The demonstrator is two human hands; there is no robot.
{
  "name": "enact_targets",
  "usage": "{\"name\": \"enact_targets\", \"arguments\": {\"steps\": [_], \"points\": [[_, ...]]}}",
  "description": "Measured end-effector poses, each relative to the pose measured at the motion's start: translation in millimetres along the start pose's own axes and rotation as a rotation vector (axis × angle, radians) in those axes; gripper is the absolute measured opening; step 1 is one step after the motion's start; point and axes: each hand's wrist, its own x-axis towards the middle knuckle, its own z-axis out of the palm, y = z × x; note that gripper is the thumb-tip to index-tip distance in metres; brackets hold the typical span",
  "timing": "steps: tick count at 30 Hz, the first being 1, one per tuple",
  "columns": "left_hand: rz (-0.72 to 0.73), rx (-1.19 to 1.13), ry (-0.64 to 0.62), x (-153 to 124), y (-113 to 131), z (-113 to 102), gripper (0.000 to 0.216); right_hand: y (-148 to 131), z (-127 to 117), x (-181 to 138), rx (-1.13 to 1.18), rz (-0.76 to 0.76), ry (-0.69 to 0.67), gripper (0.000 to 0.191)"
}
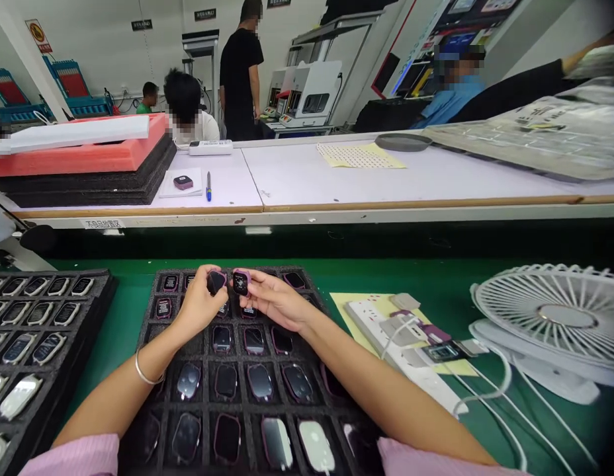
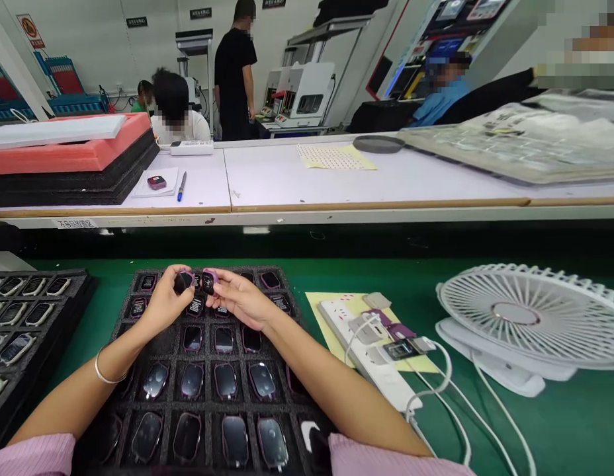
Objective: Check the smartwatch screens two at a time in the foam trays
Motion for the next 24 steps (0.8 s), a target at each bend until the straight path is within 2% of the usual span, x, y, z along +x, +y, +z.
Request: {"name": "enact_targets", "arguments": {"steps": [4,7,10,15,24], "points": [[0.013,-0.01,-0.008,-12,14,-3,0.033,-2,12,-15,0.028,-0.004,-0.014,0.046],[0.0,-0.049,0.006,-23,17,-3,0.034,7,17,-24,0.076,-0.007,-0.019,0.048],[-0.028,-0.079,0.035,-33,11,0,0.033,24,16,-29,0.13,-0.001,-0.018,0.048],[-0.08,-0.068,0.015,-44,-2,5,0.032,46,9,-29,0.148,0.02,-0.055,0.046],[-0.092,-0.065,-0.01,-44,-11,6,0.032,52,3,-29,0.167,0.054,-0.099,0.049]]}}
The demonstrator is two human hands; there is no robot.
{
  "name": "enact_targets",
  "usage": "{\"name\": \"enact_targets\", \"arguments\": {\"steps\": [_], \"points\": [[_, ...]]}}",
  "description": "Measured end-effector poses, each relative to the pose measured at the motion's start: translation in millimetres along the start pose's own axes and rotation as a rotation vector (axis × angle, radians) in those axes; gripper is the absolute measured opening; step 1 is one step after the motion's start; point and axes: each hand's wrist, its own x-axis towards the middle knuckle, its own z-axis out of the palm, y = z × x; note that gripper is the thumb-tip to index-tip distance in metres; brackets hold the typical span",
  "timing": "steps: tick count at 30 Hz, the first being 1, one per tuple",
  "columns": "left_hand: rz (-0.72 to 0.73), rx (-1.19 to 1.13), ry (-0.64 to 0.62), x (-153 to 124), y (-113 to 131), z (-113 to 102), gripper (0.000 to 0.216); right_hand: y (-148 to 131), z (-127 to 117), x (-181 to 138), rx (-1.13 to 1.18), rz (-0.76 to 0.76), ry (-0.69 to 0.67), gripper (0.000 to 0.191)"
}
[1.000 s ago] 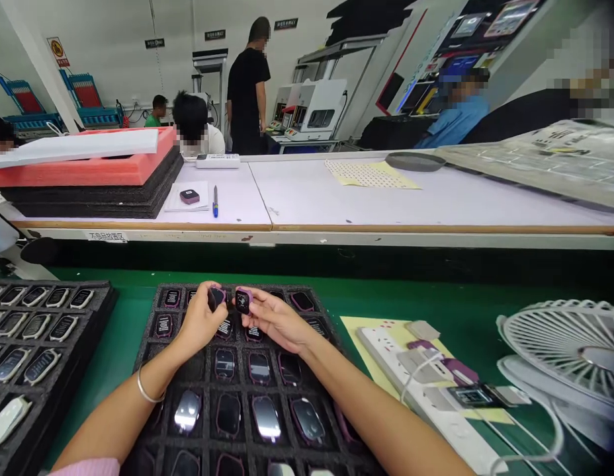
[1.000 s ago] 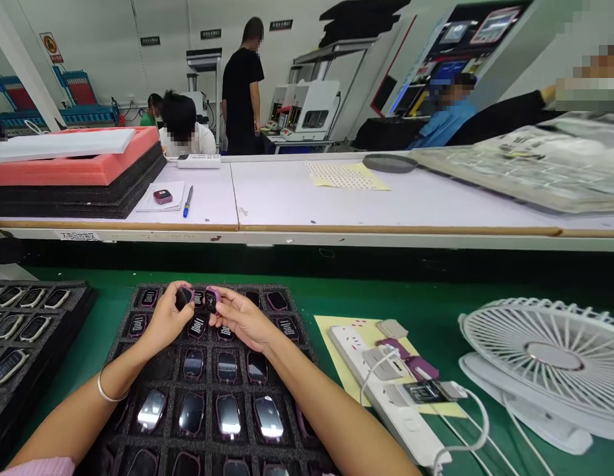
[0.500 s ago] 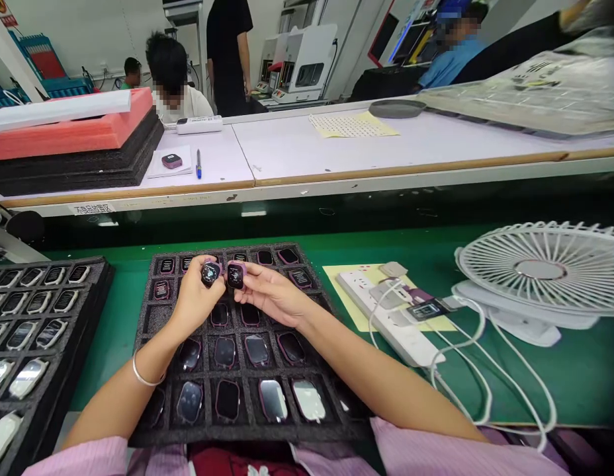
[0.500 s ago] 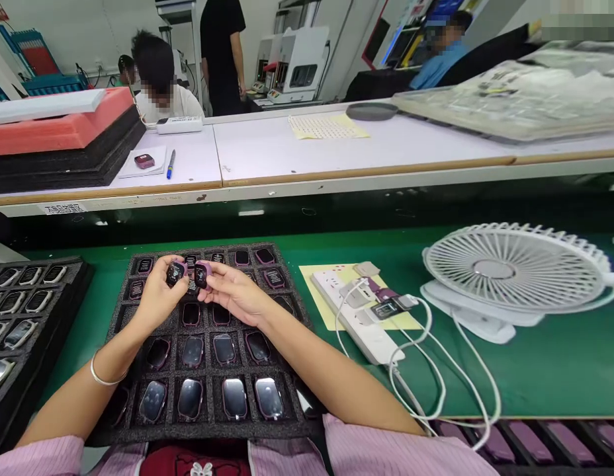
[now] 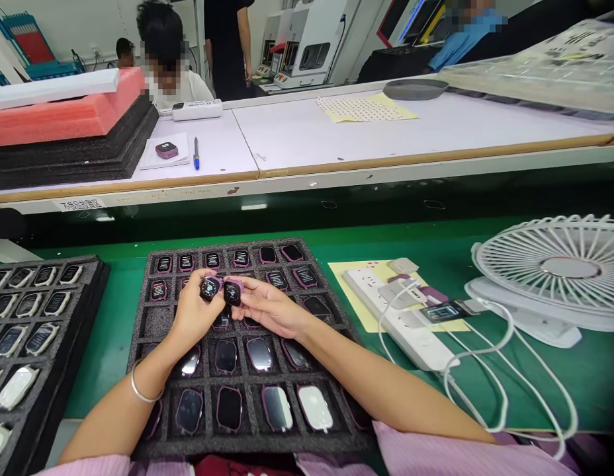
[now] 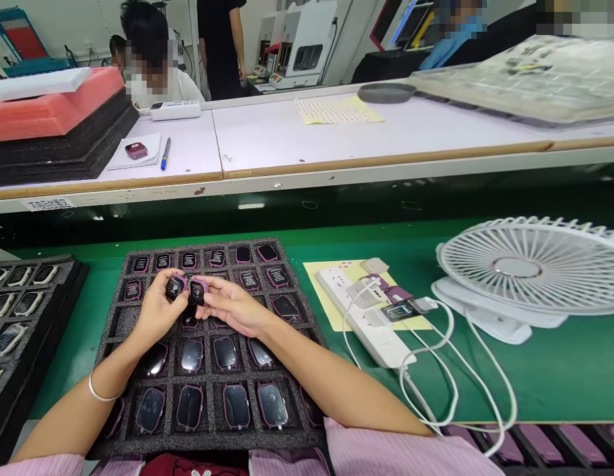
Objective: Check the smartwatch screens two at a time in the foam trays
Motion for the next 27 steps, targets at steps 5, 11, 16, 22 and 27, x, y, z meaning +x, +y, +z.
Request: {"name": "enact_targets", "arguments": {"steps": [5,11,16,22,27], "points": [[-0.015,0.017,0.003,-0.9,-2.6,0.8,0.033,-0.2,-3.3,-0.5,-0.01,0.01,-0.005,0.048],[-0.032,0.025,-0.022,-2.4,-3.3,1.5,0.033,-1.2,-4.6,-0.3,-0.009,0.02,-0.007,0.049],[-0.043,0.039,-0.017,-2.7,-3.4,1.7,0.034,0.0,-4.3,-0.9,-0.023,0.03,-0.019,0.052],[-0.046,-0.064,-0.017,-1.3,-5.1,3.6,0.034,0.2,-4.9,-1.6,-0.044,0.044,-0.019,0.055],[-0.049,-0.066,-0.03,-1.9,-4.7,4.4,0.032,-1.7,-2.7,-2.1,-0.046,0.04,-0.019,0.057]]}}
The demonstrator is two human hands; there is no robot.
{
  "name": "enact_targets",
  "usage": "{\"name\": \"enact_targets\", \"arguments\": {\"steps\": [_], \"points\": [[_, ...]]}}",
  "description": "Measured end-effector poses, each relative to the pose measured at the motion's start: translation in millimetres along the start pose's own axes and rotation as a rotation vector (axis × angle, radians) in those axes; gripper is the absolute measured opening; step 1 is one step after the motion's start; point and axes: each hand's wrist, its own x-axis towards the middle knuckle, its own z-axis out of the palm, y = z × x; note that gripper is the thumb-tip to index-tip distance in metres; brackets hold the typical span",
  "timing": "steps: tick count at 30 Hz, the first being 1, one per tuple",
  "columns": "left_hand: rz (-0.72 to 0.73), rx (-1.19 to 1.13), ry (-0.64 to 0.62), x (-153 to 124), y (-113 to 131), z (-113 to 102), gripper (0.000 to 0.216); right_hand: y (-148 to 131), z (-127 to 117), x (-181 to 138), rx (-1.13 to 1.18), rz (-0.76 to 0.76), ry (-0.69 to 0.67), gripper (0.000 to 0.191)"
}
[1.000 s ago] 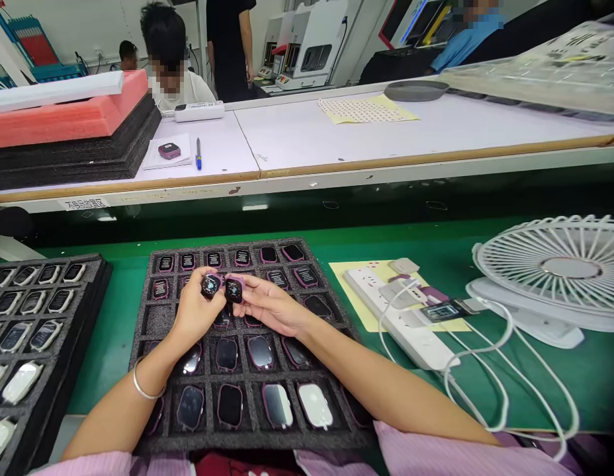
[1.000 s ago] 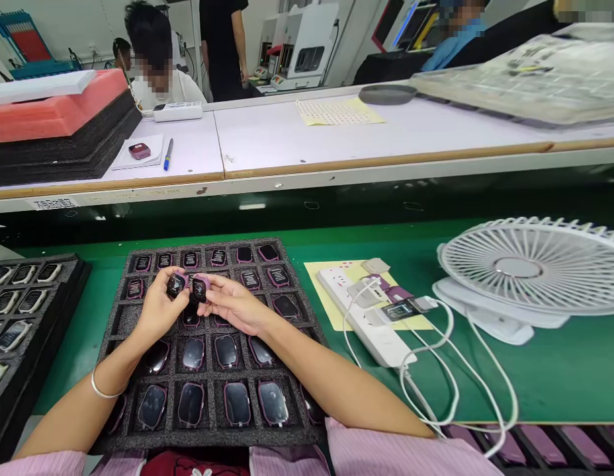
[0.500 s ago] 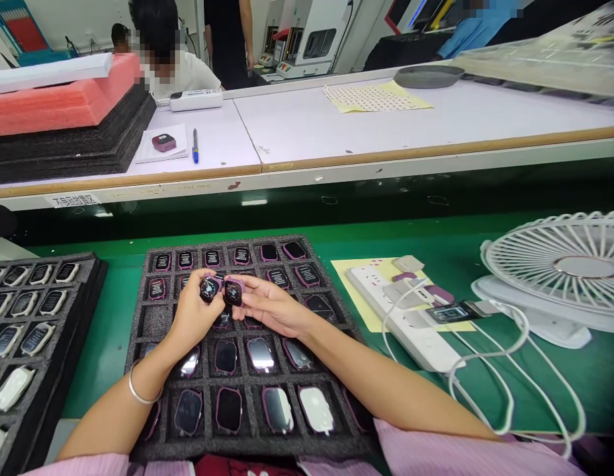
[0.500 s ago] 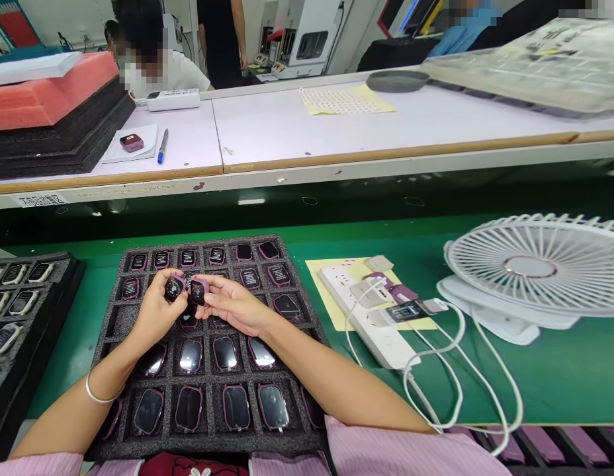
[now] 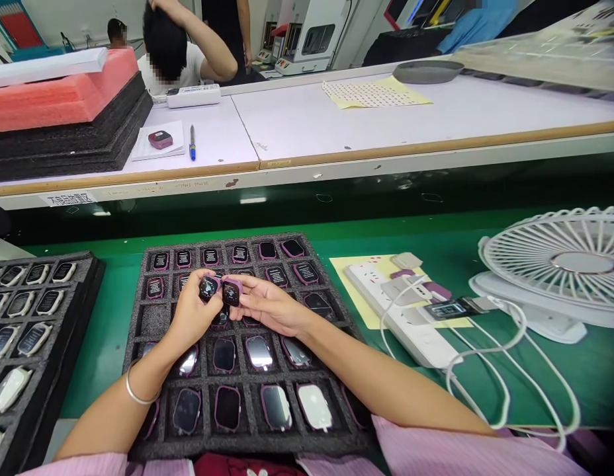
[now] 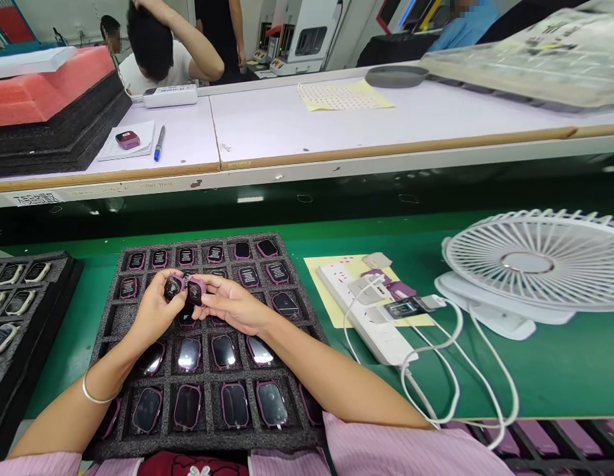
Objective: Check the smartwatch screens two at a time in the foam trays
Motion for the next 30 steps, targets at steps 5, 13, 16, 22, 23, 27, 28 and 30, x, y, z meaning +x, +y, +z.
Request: {"name": "enact_targets", "arguments": {"steps": [5,13,16,22,23,27,28,30], "points": [[-0.006,0.011,-0.002,-3,3,-1,0.032,-1,1,-1,-0.011,-0.006,-0.016,0.056],[-0.001,0.029,-0.02,-5,7,0,0.032,1,1,-1,-0.009,-0.019,-0.043,0.055],[0.0,0.022,-0.001,-5,9,0,0.03,1,1,-1,-0.009,-0.023,-0.047,0.055],[0.022,0.052,-0.001,-5,11,-2,0.028,2,0,-2,-0.009,-0.031,-0.057,0.053],[0.022,0.041,-0.002,-5,11,-2,0.029,2,0,-2,-0.006,-0.032,-0.054,0.054],[0.012,0.025,-0.009,-5,10,-1,0.031,1,0,-2,0.005,-0.032,-0.048,0.056],[0.015,0.029,-0.01,-5,11,-1,0.031,1,0,-2,0.006,-0.031,-0.049,0.056],[0.024,0.04,-0.008,-6,12,-1,0.03,1,0,-2,0.003,-0.031,-0.05,0.055]]}}
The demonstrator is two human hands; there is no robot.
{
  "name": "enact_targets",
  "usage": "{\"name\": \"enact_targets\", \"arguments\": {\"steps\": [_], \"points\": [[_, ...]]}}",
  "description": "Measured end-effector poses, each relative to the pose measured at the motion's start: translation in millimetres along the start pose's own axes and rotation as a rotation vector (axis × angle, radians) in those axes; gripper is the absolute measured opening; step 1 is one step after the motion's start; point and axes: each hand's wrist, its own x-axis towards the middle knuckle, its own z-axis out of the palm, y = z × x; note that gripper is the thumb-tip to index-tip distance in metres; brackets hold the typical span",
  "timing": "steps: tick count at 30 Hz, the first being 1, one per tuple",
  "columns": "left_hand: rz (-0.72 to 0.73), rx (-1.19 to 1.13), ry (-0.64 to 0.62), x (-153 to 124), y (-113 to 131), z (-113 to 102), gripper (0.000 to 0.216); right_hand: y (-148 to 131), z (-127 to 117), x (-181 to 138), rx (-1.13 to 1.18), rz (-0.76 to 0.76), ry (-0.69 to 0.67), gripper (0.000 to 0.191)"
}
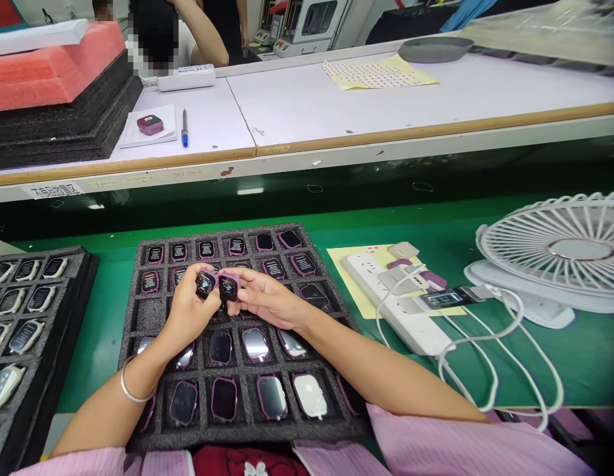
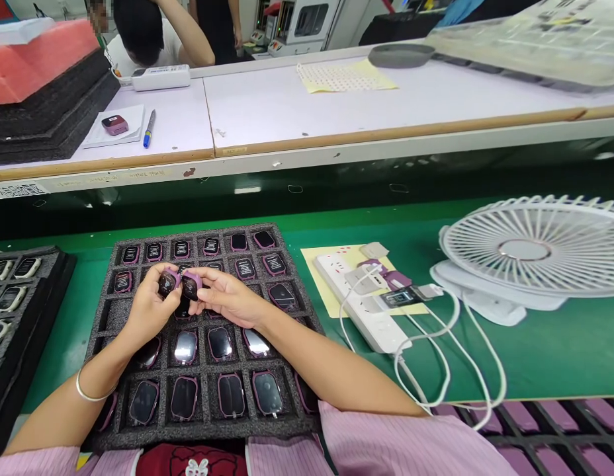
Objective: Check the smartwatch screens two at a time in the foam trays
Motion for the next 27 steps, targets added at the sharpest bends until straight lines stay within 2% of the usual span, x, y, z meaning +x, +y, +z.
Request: {"name": "enact_targets", "arguments": {"steps": [5,11,27], "points": [[-0.01,-0.02,0.029,-0.1,0.1,1.2,0.029,-0.6,1.0,-0.1,-0.01,-0.004,0.002,0.056],[-0.016,-0.03,-0.01,0.2,-1.4,0.5,0.032,-1.3,1.0,-0.1,0.003,-0.001,-0.007,0.055],[-0.009,-0.023,0.006,-0.6,-2.7,0.9,0.029,0.2,-1.3,0.4,0.002,-0.004,-0.008,0.054]]}}
